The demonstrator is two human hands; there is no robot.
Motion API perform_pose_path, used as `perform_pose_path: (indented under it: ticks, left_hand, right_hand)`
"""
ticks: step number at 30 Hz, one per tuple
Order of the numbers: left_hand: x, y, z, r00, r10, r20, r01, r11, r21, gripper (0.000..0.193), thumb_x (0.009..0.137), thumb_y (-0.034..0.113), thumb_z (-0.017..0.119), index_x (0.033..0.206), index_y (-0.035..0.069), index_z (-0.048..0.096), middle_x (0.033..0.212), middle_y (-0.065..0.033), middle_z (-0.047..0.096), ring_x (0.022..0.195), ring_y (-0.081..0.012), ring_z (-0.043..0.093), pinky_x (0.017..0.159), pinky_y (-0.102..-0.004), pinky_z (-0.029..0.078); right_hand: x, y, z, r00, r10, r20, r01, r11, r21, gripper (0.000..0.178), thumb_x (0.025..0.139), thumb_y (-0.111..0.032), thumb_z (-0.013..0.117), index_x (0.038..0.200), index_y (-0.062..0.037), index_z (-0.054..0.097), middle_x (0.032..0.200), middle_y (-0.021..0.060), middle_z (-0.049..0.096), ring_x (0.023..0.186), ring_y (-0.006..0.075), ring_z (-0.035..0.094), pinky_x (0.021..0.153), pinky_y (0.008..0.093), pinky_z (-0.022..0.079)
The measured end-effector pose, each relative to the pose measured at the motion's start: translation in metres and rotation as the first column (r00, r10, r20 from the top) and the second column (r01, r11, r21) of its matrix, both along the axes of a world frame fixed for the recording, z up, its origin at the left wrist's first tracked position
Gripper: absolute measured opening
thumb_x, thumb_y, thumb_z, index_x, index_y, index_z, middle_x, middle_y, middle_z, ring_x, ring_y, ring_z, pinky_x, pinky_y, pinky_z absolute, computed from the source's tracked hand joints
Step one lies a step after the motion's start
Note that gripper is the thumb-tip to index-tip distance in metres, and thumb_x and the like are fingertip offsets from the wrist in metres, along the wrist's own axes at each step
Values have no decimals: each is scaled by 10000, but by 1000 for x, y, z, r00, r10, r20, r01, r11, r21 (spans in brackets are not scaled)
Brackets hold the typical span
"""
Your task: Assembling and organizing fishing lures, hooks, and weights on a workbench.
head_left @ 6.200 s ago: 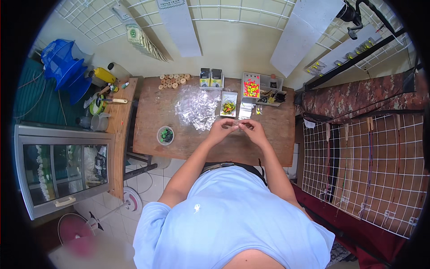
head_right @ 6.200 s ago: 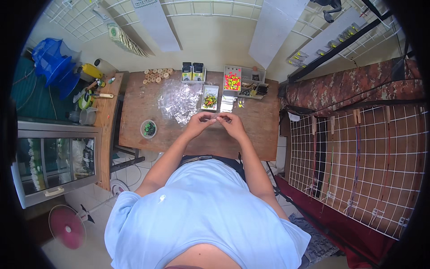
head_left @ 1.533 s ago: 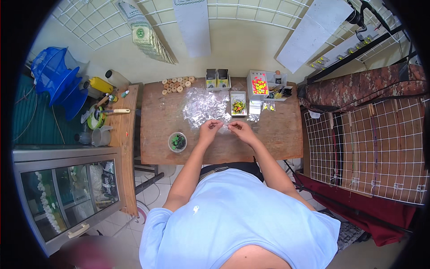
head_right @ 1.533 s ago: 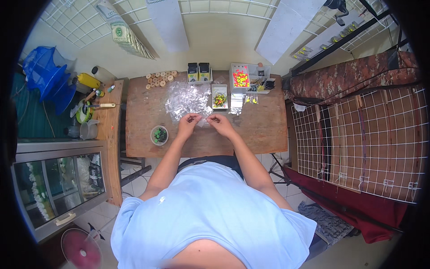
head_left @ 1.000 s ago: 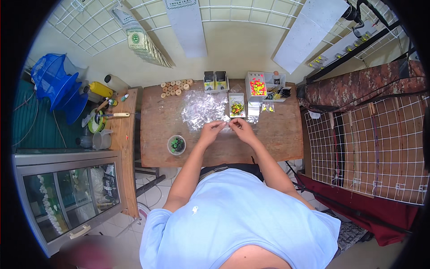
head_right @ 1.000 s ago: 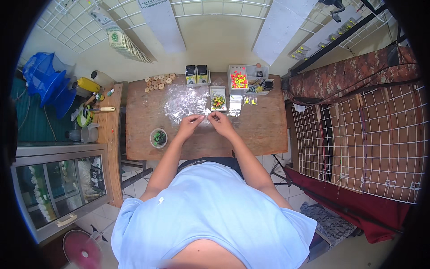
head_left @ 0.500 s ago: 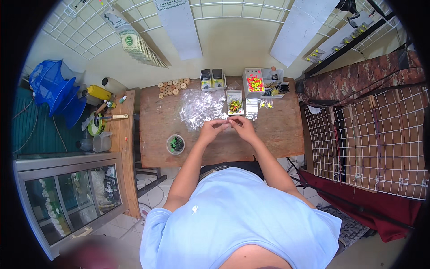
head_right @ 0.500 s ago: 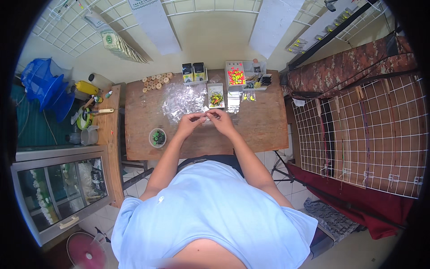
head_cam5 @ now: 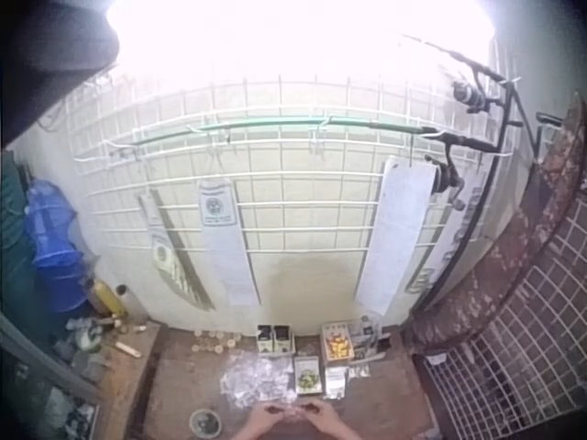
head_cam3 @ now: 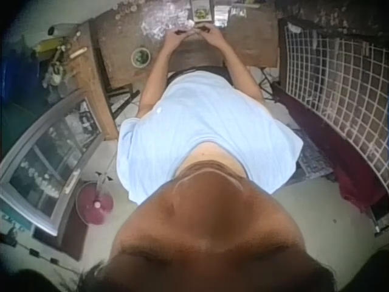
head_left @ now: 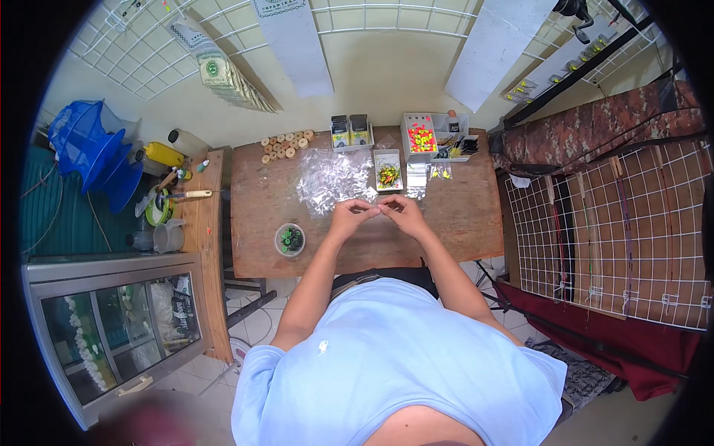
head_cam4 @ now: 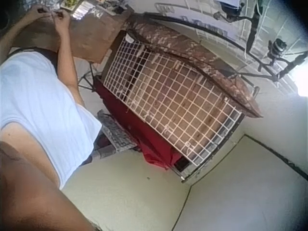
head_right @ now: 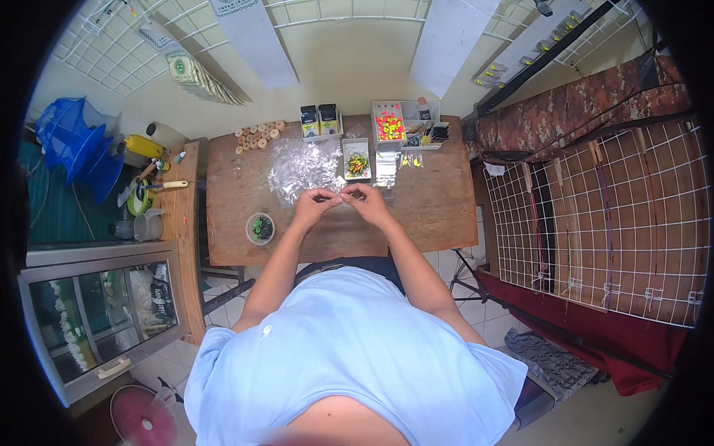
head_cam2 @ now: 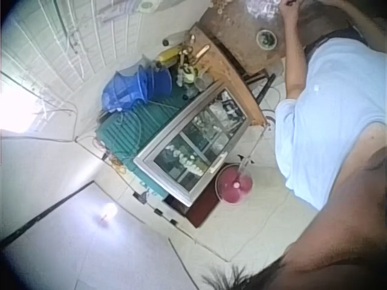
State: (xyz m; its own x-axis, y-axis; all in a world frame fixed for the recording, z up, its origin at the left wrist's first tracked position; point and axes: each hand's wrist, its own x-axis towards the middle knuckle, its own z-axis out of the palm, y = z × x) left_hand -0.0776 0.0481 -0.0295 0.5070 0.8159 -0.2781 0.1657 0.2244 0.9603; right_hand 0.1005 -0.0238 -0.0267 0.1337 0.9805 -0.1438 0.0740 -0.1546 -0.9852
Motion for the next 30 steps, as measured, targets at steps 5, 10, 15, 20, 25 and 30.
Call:
perform_pose_path:
  ticks: [5, 10, 15, 20, 25, 30]
  left_hand:
    - [2, 5, -4, 996, -41, 79, 40, 999, 23, 203, 756, 144, 811, 892, 21, 723, 971, -63, 692, 848, -112, 626, 778, -254, 495]
    - [5, 8, -7, 999, -50, 10, 49, 999, 23, 193, 767, 138, 801, 896, 17, 725, 920, -54, 701, 822, -108, 626, 760, -249, 494]
    - [9, 13, -8, 988, -37, -149, 40, 999, 15, 174, 773, 128, 795, 882, 13, 722, 864, -50, 704, 798, -98, 623, 746, -244, 491]
    - [15, 14, -9, 998, -20, 52, 24, 997, -74, 306, 767, 79, 790, 1038, 7, 667, 961, -80, 690, 871, -127, 638, 791, -269, 512]
    - [23, 15, -2, 985, -26, 168, 49, 990, -133, 487, 742, 40, 796, 1178, 5, 582, 1086, -110, 654, 955, -160, 631, 837, -283, 520]
    - [25, 15, -1, 988, -119, 96, 122, 992, -27, 549, 720, 74, 819, 1207, 23, 572, 1097, -110, 651, 979, -163, 623, 855, -285, 505]
  right_hand:
    - [8, 1, 0, 998, 6, 64, -3, 999, -51, 183, 895, -190, 669, 975, -26, 675, 868, 10, 671, 766, 73, 566, 693, 247, 462]
    - [12, 1, -3, 998, 36, 59, -34, 999, -35, 189, 910, -195, 647, 1003, -32, 663, 855, 11, 658, 745, 71, 558, 685, 247, 458]
    - [16, 1, -14, 998, 49, 37, -48, 998, -30, 208, 917, -205, 636, 1042, -39, 647, 850, 6, 646, 740, 74, 553, 682, 247, 455]
    - [16, 6, -5, 1000, -11, 8, 11, 999, -34, 221, 897, -218, 663, 1027, -40, 651, 890, 17, 649, 771, 86, 549, 702, 250, 451]
    - [23, 12, -12, 998, 1, 58, -1, 1000, 0, 211, 895, -193, 674, 1038, -38, 673, 916, 5, 660, 787, 68, 558, 708, 237, 451]
    - [25, 14, -14, 999, 12, 44, -13, 1000, 8, 197, 893, -179, 672, 1035, -43, 689, 938, 18, 670, 787, 73, 569, 710, 242, 456]
